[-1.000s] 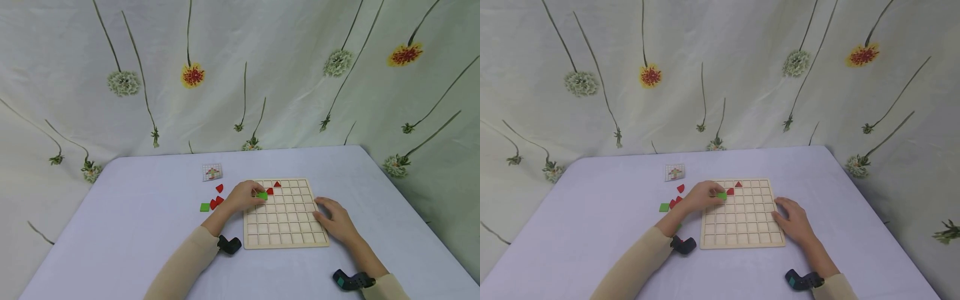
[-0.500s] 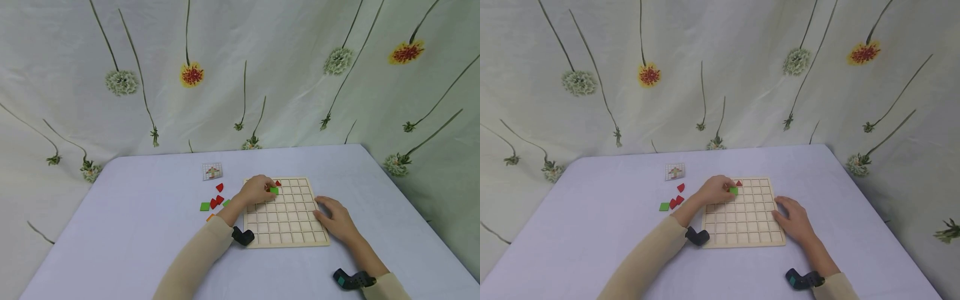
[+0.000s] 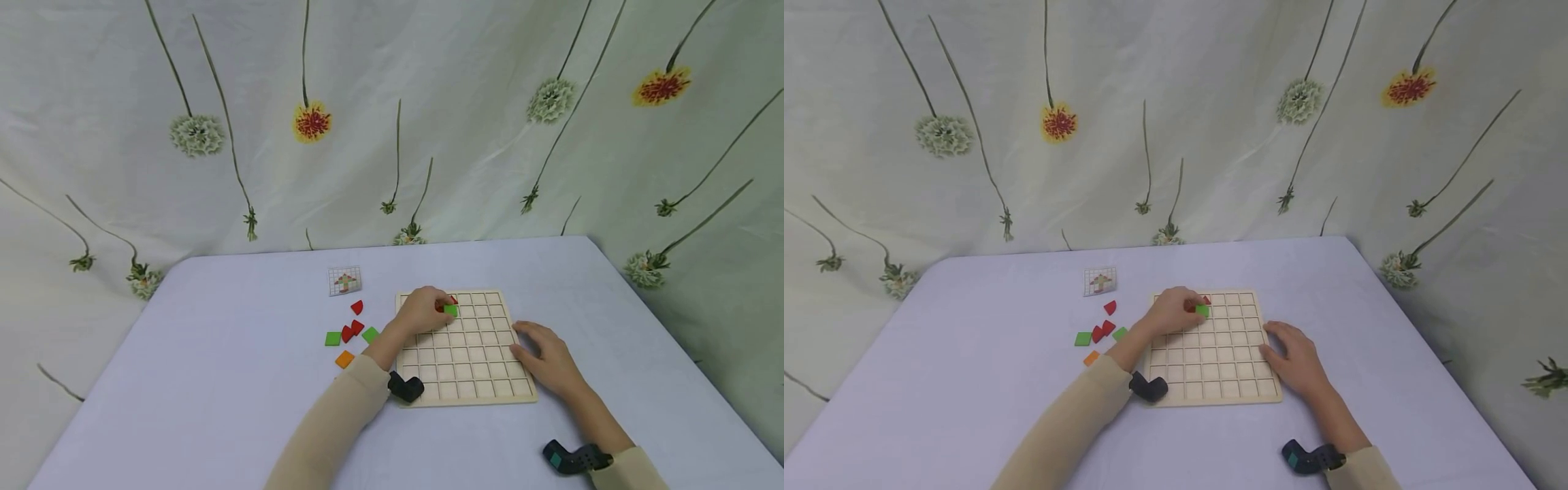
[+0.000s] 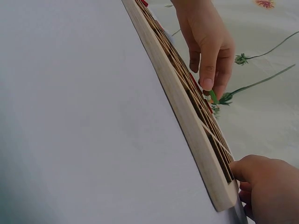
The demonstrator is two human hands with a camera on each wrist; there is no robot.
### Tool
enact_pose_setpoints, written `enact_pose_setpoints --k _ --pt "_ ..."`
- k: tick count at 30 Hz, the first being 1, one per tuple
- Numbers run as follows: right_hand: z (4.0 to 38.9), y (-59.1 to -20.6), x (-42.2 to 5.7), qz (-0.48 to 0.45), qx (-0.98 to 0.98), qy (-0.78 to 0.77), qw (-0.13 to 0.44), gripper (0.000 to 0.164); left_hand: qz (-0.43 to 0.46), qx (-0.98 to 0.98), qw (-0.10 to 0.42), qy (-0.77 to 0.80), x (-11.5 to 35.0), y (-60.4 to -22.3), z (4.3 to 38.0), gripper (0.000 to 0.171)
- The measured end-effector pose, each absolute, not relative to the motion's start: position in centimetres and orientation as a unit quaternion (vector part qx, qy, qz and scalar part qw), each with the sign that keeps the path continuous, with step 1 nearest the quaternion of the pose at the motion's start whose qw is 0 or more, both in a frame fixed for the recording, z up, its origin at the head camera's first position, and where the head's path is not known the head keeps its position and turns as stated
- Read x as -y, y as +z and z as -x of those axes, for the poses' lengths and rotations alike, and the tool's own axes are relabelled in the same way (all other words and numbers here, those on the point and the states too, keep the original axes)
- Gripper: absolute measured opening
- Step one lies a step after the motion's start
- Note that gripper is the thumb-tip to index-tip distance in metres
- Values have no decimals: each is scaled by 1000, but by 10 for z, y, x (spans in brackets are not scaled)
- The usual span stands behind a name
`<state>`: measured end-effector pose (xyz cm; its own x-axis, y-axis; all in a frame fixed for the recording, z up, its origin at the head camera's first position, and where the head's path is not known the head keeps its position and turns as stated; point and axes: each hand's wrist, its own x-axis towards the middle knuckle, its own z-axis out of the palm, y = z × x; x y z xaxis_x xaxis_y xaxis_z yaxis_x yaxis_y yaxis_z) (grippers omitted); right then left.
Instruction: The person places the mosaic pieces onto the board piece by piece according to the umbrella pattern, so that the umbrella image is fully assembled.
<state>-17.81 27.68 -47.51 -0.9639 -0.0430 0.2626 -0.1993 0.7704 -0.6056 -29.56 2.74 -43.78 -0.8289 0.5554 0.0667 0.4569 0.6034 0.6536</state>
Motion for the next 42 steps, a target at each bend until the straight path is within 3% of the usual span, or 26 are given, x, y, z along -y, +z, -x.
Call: enact_pose_setpoints --k 23,42 --pt "178 -479 -276 -67 934 329 122 43 -279 -897 -1 343 -33 -458 296 34" --pt "178 -475 -276 -74 932 328 133 43 -285 -888 35 358 -31 -456 299 35"
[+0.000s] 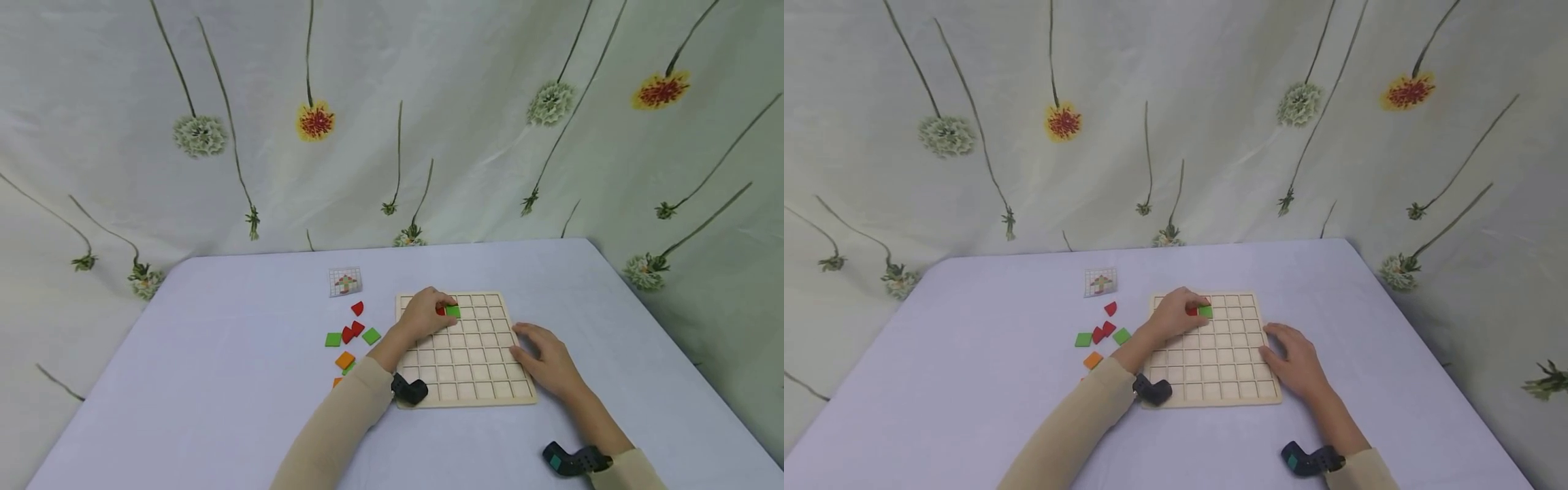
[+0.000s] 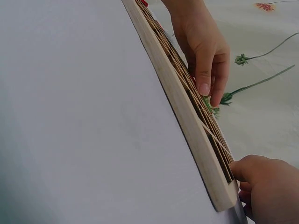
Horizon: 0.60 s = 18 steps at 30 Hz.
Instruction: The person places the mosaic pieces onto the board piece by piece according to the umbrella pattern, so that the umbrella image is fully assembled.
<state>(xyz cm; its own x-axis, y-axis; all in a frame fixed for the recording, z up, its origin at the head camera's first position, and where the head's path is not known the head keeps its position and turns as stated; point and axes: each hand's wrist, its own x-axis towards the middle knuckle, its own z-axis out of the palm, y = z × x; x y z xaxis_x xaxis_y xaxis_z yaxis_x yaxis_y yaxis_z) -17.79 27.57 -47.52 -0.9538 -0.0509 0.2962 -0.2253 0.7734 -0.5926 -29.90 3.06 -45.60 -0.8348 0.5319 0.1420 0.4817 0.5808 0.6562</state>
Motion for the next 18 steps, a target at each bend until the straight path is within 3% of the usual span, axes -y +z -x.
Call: enact_pose_setpoints --k 5,18 --pt "177 -477 -277 -80 932 326 139 43 -264 -880 47 393 -22 -450 297 32" --pt "177 -477 -275 -70 934 325 129 44 -228 -883 21 409 29 -431 293 28"
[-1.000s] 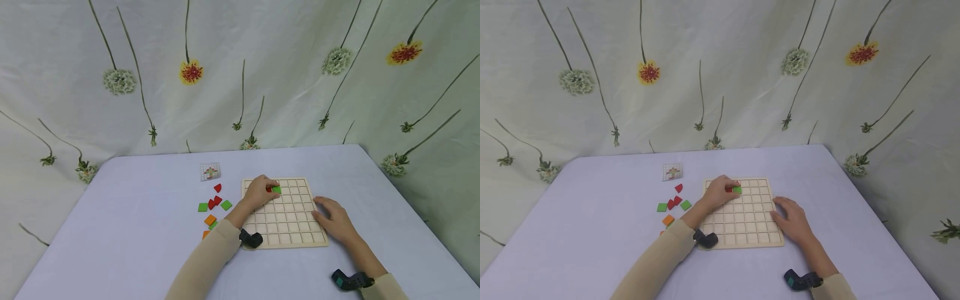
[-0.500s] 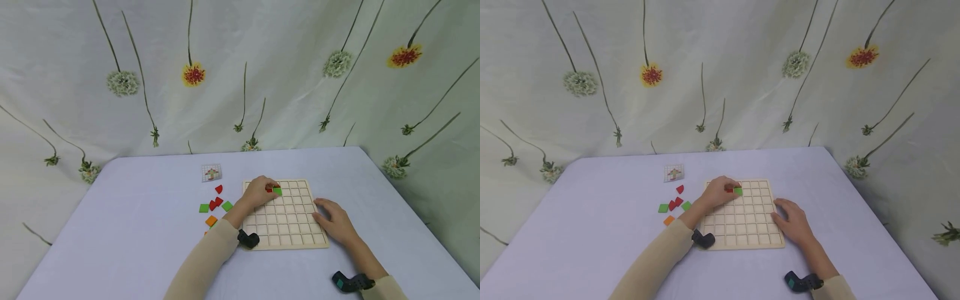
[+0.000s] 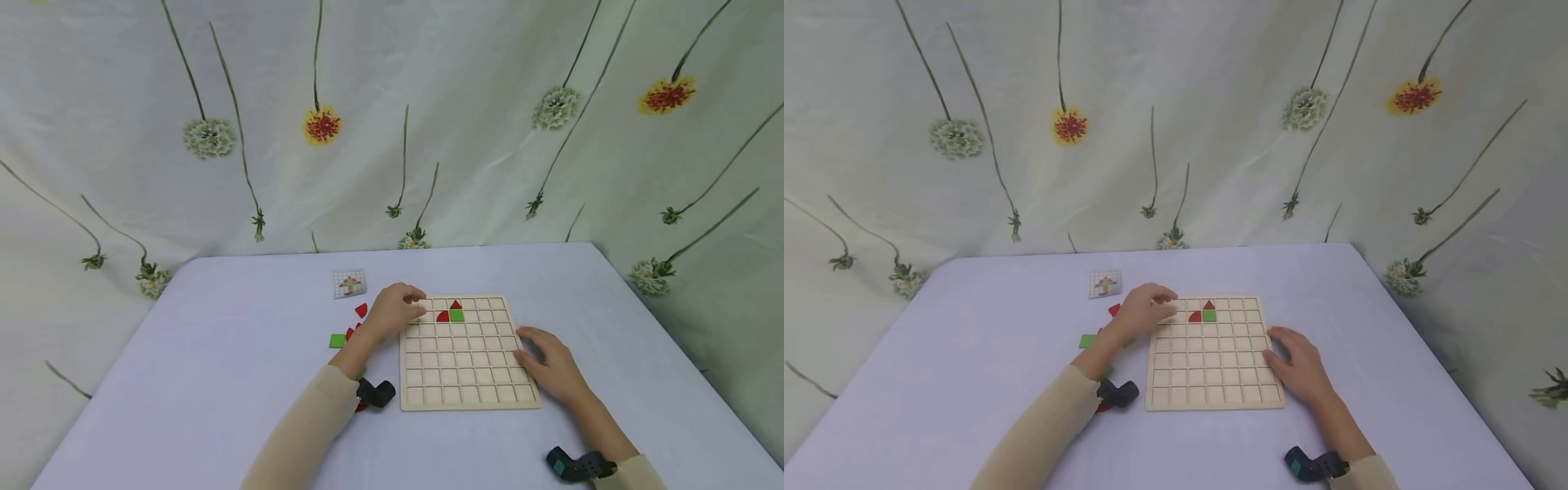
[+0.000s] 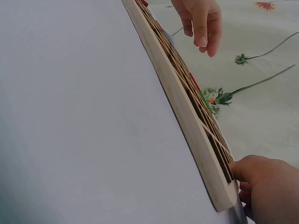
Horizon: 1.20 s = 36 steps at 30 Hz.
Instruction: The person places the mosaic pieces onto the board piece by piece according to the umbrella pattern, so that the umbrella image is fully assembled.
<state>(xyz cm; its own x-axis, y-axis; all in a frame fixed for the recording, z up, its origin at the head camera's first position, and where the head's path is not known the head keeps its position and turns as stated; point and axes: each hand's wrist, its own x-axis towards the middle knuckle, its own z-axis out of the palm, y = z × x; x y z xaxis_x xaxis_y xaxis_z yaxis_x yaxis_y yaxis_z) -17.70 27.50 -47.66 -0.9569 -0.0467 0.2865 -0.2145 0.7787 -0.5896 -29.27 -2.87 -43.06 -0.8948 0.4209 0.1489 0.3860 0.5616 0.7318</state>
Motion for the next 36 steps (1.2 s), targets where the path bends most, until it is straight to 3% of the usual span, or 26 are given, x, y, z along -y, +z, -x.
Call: enact_pose_setpoints --k 11,24,36 --pt "177 -477 -275 -71 935 322 131 44 -192 -904 -18 381 70 -430 296 24" --pt "178 -478 -276 -58 937 325 118 45 -154 -931 -6 332 111 -440 296 24" --pt "178 -479 -275 -55 938 321 117 45 -151 -936 -13 318 125 -449 295 34"
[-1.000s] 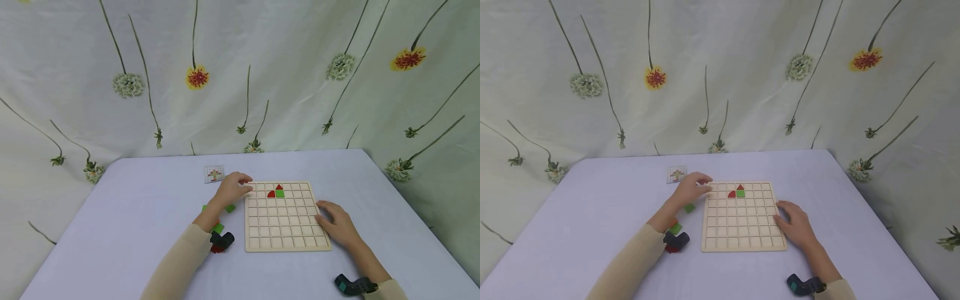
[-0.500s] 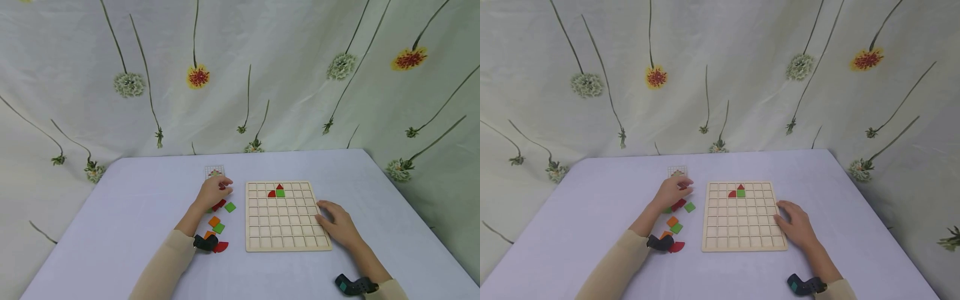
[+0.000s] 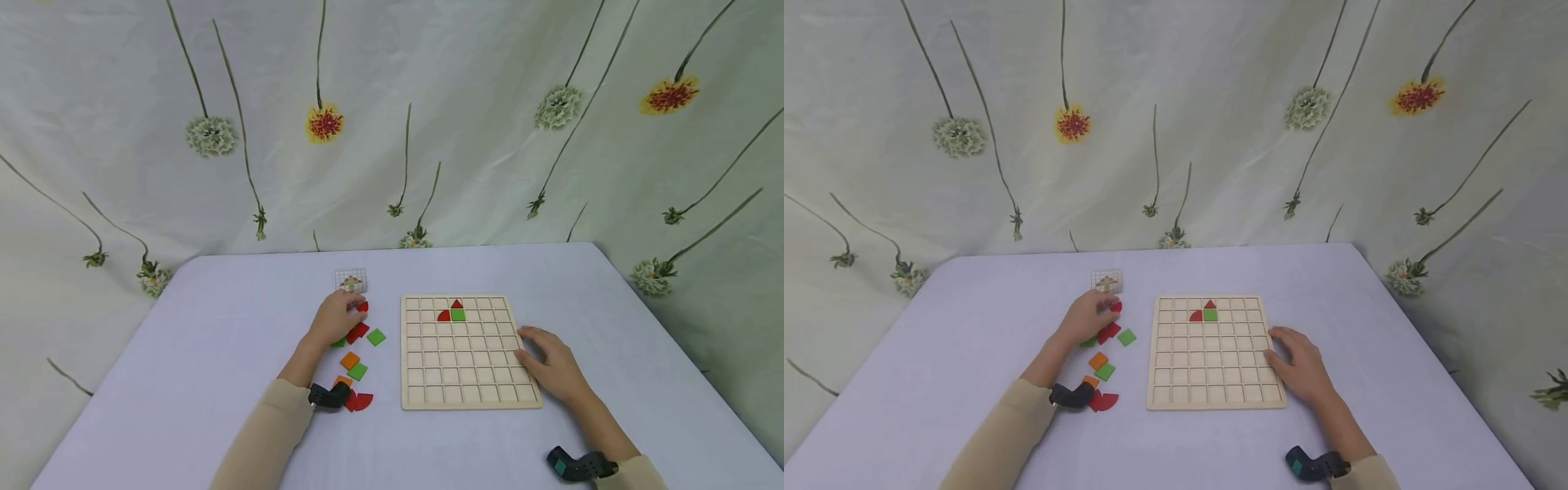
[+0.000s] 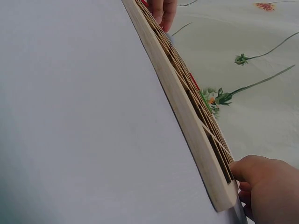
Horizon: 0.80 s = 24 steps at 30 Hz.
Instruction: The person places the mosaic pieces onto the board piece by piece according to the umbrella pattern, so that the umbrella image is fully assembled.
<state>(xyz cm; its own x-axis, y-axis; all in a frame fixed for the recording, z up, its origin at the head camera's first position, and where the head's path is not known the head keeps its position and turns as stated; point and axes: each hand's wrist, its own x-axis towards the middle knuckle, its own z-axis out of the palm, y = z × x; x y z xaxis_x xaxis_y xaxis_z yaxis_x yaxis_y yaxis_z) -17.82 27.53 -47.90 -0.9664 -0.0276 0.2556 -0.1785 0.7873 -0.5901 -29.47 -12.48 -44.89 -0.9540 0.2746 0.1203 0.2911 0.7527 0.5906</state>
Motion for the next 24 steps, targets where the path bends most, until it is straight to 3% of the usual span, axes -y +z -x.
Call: enact_pose_setpoints --k 13,24 --pt "177 -477 -274 -58 936 324 121 45 130 937 -2 -323 121 -452 303 25" --pt "178 -477 -274 -60 935 326 122 44 129 939 -50 -315 118 -439 307 19"
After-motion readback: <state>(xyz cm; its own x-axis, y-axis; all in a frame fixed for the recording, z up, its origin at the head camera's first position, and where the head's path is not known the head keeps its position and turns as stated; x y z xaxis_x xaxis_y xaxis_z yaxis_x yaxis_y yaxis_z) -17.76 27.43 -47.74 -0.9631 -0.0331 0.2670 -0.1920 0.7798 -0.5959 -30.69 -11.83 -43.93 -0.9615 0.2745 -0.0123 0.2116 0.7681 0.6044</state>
